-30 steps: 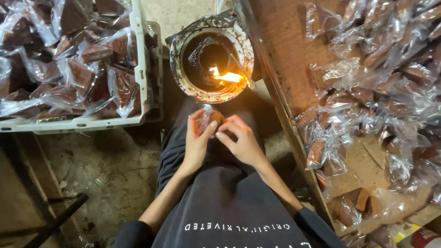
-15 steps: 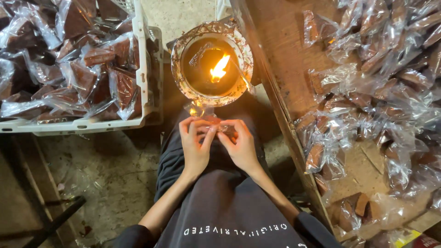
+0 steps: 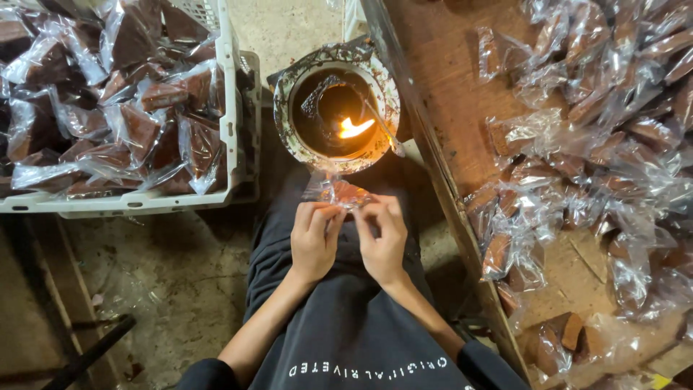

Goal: Sealing plastic bags containing food items using a candle flame

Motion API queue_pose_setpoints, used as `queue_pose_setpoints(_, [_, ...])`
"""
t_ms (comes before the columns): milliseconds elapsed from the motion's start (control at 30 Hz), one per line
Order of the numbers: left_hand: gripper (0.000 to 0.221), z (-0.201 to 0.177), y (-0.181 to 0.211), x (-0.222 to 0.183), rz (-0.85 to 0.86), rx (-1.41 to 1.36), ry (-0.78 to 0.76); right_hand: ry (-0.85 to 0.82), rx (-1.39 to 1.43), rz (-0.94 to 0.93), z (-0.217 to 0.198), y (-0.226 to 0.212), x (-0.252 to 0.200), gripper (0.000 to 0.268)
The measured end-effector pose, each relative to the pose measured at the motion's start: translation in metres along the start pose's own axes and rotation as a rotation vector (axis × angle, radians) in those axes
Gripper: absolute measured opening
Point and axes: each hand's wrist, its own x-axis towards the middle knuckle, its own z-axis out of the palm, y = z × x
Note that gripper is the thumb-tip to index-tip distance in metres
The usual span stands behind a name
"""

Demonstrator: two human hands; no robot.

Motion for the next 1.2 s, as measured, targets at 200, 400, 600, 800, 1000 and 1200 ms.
queue_pose_setpoints(200, [0.008, 0.001, 0.011, 0.025, 0.214, 0.020, 0.038, -0.164, -0.031, -0.012, -0.006, -0.010, 0.023, 0.039])
queue_pose_setpoints(400, [0.005, 0.011, 0.016, 0.026, 0.262, -0.047, 0.093, -0.027, -0.027, -0.036, -0.005, -0.017, 0.014, 0.046])
queue_pose_setpoints(600, [0.004, 0.010, 0.014, 0.012, 0.280, -0.204, 0.069, 0.016, 0.218, 0.261, 0.000, 0.005, 0.013, 0.054])
queue_pose_setpoints(800, [0.005, 0.011, 0.021, -0.004, 0.036, -0.410, -0.006, 0.109, 0.806, 0.660, 0.001, -0.027, 0.017, 0.037])
queue_pose_setpoints(1000, [0.068, 0.000, 0.031, 0.017, -0.890, -1.038, 0.081, 0.026, 0.172, -0.024, -0.007, -0.027, 0.029, 0.043])
queue_pose_setpoints(1200, [0.045, -0.012, 0.045, 0.070, -0.798, -0.924, 0.414, -0.402, 0.139, -0.175, -0.010, -0.047, 0.021, 0.085])
